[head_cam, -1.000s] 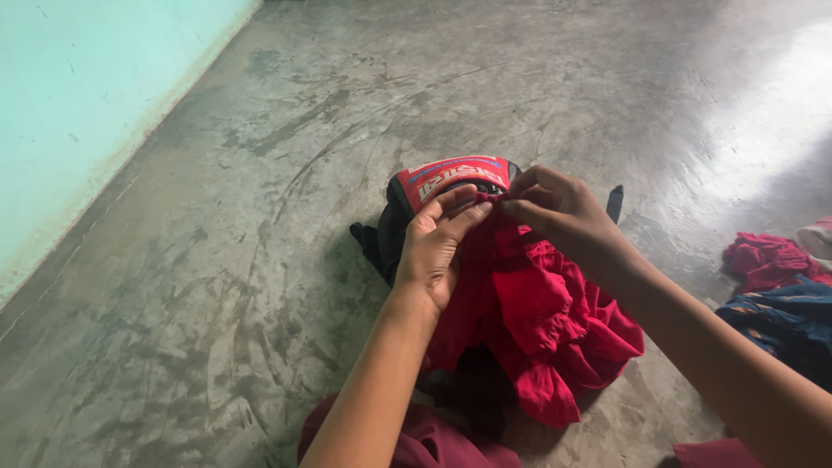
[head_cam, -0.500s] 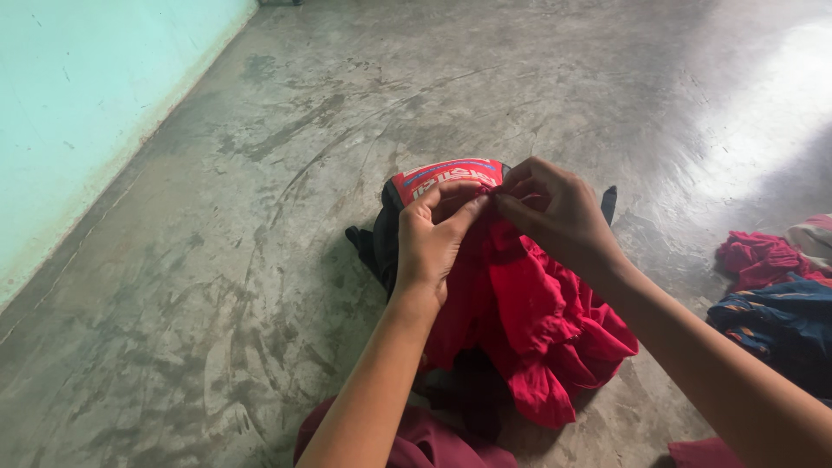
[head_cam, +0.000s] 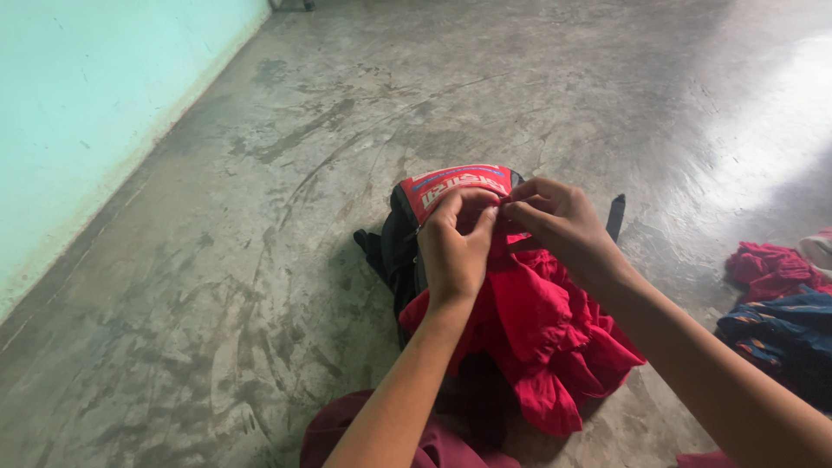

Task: The person folds a black garment and places it into a backpack. They then fold a red garment and place it into the same backpack.

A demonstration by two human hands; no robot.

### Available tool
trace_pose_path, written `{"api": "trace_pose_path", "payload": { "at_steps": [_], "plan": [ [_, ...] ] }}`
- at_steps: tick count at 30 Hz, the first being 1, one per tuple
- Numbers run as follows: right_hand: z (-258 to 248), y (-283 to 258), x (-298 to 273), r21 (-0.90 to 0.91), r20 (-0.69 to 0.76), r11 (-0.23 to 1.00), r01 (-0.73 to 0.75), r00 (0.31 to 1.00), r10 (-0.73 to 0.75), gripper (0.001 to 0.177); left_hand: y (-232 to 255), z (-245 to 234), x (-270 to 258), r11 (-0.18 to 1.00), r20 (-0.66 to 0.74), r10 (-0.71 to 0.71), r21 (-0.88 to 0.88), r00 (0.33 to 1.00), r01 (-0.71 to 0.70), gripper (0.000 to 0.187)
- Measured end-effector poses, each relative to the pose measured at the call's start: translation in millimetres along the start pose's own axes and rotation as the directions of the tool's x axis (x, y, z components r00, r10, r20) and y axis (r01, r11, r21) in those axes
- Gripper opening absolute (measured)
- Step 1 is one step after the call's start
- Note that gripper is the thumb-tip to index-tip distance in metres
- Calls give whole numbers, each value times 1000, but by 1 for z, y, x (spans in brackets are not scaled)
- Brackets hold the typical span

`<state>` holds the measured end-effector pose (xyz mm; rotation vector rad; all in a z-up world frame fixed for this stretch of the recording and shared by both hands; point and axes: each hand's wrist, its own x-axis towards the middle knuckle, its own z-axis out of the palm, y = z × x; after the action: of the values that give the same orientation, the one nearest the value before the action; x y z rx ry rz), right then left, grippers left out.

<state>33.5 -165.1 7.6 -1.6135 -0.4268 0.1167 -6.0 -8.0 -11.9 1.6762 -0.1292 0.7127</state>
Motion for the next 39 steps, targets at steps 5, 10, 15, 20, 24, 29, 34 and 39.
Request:
{"api": "trace_pose_path", "payload": {
  "at_steps": [5,10,15,20,24,29,34,39],
  "plan": [
    [-2,9,3,38,-51,993,-115,992,117,35,-2,5,-5,999,31,11,31,999,-12,35],
    [0,4,0,70,-51,977,-201,978,205,43,3,8,-13,997,85,-41,74,996,34,63],
    [-8,-1,2,45,46,977,-210,977,208,43,-10,4,1,987,118,-160,5,980,161,47],
    [-13,-7,4,-121,51,984,-133,989,140,36,-20,-2,9,992,145,-59,116,988,42,32],
    [-20,-8,7,-204,42,976,-74,996,85,31,-14,-11,15,1000,262,-12,-7,965,15,29],
    [-21,-8,4,-135,44,990,-49,997,56,32,6,-13,2,996,132,-89,30,987,86,11],
    [-19,-4,0,-184,64,983,-8,998,20,32,0,-2,-5,998,159,-64,-20,985,68,24],
    [-15,-9,-1,-436,-12,899,-39,999,38,28,-16,-7,2,890,154,-324,-285,934,356,15]
  ]
}}
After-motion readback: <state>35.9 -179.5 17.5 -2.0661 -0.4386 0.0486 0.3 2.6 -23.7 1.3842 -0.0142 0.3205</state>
